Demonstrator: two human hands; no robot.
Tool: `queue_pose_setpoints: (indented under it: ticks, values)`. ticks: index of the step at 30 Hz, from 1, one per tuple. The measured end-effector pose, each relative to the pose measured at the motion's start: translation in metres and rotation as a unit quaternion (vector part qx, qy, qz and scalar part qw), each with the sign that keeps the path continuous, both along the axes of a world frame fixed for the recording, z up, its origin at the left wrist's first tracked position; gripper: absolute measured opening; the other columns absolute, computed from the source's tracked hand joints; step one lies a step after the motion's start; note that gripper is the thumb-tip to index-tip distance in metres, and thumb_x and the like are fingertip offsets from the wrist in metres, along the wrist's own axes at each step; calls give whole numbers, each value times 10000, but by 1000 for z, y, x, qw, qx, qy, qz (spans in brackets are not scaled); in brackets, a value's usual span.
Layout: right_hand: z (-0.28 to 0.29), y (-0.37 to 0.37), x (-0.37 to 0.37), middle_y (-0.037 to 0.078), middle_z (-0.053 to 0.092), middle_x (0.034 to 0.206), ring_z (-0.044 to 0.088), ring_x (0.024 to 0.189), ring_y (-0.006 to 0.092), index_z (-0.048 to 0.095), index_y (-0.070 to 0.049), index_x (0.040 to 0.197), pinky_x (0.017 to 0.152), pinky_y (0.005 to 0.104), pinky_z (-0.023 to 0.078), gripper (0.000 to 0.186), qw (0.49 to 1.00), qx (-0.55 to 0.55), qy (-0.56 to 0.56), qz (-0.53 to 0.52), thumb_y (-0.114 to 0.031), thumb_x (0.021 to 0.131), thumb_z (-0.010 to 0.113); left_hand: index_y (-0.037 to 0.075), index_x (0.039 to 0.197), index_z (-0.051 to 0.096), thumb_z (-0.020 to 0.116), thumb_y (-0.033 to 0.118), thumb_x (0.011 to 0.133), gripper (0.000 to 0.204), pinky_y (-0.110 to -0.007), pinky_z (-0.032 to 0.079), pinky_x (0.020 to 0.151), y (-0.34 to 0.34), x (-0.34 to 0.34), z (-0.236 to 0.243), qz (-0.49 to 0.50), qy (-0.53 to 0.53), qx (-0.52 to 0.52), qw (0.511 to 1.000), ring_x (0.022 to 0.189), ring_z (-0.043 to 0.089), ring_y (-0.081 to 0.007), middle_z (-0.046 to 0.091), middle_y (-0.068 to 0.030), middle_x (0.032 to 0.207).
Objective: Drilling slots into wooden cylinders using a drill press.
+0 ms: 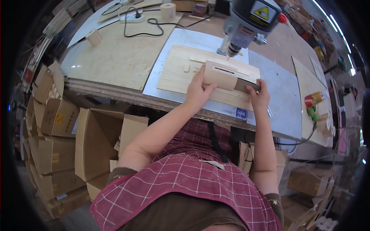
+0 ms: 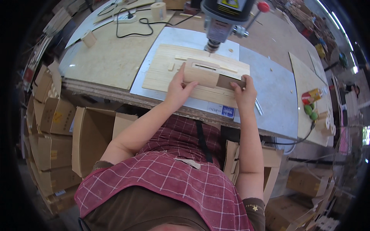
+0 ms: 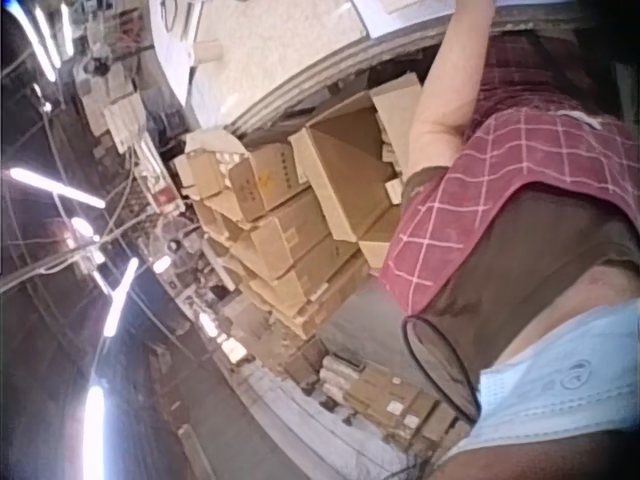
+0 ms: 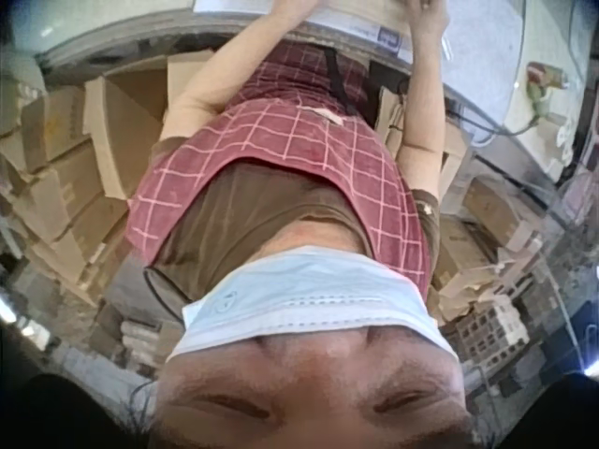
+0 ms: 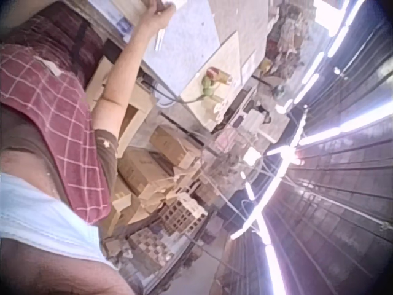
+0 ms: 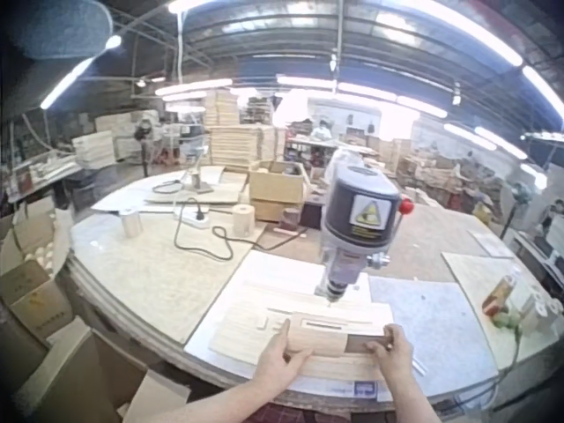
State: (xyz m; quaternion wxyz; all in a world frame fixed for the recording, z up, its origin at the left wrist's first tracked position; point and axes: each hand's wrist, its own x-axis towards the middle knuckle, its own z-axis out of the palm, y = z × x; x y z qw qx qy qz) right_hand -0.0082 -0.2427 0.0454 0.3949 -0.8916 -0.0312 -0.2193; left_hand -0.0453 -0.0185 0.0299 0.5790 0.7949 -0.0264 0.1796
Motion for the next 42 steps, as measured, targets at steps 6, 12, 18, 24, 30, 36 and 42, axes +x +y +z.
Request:
queue_pose_setpoints:
  ticks: [6,12,18,24,30,36,42]
  values:
    - [4,0,23,161,611,774,594,660,249,515,-64,1016,603,317,466,426,999,-42,-7,-22,-213,683,736,26,1336,248,654,130,733,735,-331,469,728,-2,27,5,-28,44,-39,998,887,559,-310,476,-214,1119]
    - [9,11,36,168,616,801,596,686,245,515,-45,1016,633,316,466,422,998,-64,19,-19,-224,698,728,40,1346,215,651,147,732,760,-364,436,831,8,37,-3,-16,-7,-3,1000,1006,499,-339,446,-217,1164]
    - [8,21,35,175,614,842,605,735,254,512,-34,1015,662,322,470,422,998,-61,24,-18,-223,704,726,36,1353,172,660,166,727,805,-375,389,898,14,34,-3,-24,-19,-33,999,1095,428,-362,399,-237,1209]
    - [10,26,33,191,609,856,611,752,277,500,-42,1042,669,331,473,438,996,-83,18,-19,-234,714,717,38,1354,171,684,159,711,832,-374,367,921,10,34,-4,-16,-20,-80,997,1126,394,-361,373,-227,1223]
    - [27,-7,44,191,540,1122,540,1018,259,413,-30,1212,858,345,418,529,989,-32,115,88,-265,793,634,56,1356,189,694,136,699,832,-352,410,862,5,39,-12,-13,-57,-64,996,1078,434,-336,383,-211,1210]
    - [176,9,94,138,547,1072,536,980,187,436,-14,1197,762,281,455,531,994,54,-72,64,-411,855,521,52,1346,235,700,92,685,810,-268,454,621,15,34,-14,13,-35,-99,994,820,509,-229,425,-167,1108]
    - [225,26,128,160,627,798,607,792,264,598,-36,981,714,347,453,559,993,-108,-23,34,-529,862,360,49,1348,228,699,81,685,814,-265,440,604,5,40,-13,-8,-21,-114,993,772,492,-207,433,-136,1039]
